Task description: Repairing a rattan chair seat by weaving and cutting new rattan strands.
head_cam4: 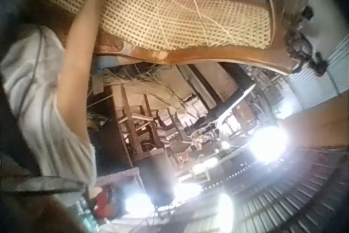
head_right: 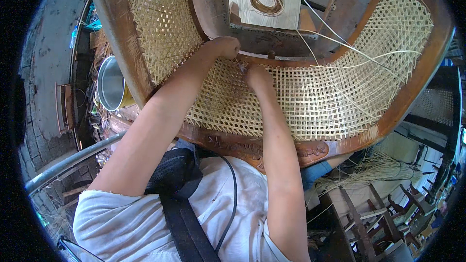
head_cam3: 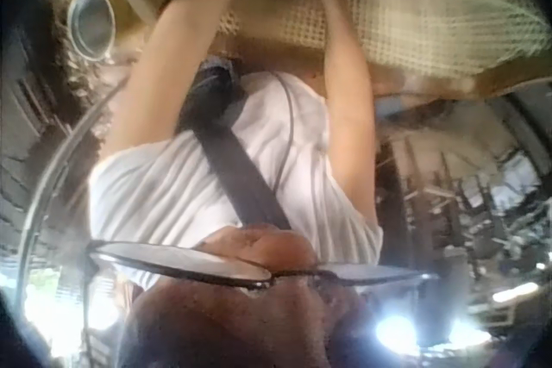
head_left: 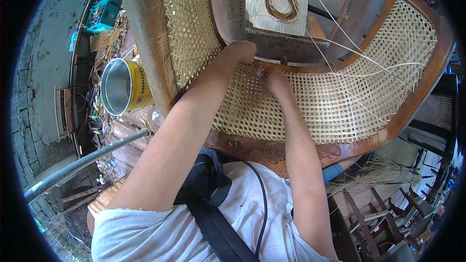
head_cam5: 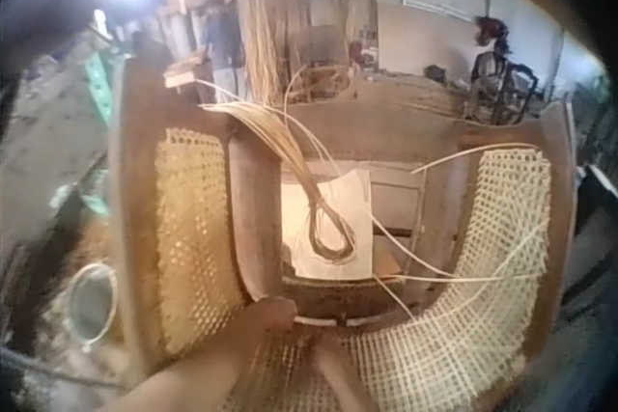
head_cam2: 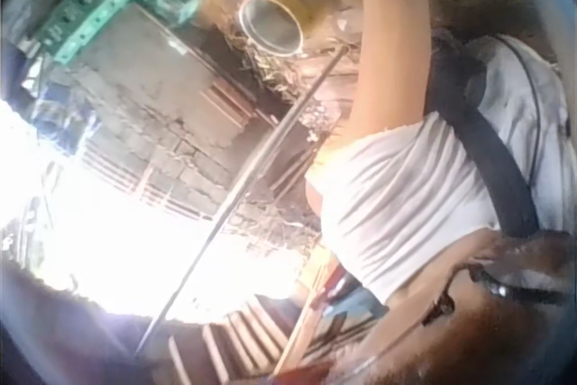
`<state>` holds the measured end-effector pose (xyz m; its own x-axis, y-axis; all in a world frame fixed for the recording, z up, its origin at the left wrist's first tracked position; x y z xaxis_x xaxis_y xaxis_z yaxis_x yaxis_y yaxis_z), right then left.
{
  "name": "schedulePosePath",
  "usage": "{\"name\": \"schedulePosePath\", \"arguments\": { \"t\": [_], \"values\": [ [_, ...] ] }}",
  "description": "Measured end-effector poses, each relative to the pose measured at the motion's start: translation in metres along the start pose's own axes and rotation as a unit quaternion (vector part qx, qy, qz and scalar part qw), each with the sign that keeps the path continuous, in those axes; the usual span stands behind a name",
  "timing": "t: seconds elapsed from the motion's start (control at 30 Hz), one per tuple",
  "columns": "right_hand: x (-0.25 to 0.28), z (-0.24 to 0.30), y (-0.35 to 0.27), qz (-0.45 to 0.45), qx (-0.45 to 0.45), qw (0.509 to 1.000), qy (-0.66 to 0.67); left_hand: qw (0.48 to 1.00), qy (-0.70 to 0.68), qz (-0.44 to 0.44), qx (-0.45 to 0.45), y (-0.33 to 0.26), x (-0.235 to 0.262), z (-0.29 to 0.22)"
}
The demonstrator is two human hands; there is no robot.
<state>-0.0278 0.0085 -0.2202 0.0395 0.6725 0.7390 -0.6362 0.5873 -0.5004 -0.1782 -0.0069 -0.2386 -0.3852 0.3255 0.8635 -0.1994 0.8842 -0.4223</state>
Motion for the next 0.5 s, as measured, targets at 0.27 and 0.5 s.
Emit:
{"name": "schedulePosePath", "arguments": {
  "t": [0.27, 0.5],
  "values": [
    [0.01, 0.023, 0.027, 0.086, 0.064, 0.992, -0.065, 1.0, -0.026, 0.014, -0.005, 0.004, -0.02, 0.006],
    [-0.002, 0.029, 0.053, 0.09, 0.041, 0.994, -0.053, 0.985, -0.143, 0.07, 0.064, 0.01, -0.033, 0.01]
  ]
}}
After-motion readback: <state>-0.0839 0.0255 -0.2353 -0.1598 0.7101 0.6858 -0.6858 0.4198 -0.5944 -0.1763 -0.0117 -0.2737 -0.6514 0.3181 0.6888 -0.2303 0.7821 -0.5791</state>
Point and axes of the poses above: each hand's wrist, its own y-axis towards the middle knuckle, its own x-axis out of the back of the hand, z = x × y, the point moved 6 cm from there along y, towards the middle knuckle, and after that the axes turned 13 degrees about -z, right-handed, at the moved point
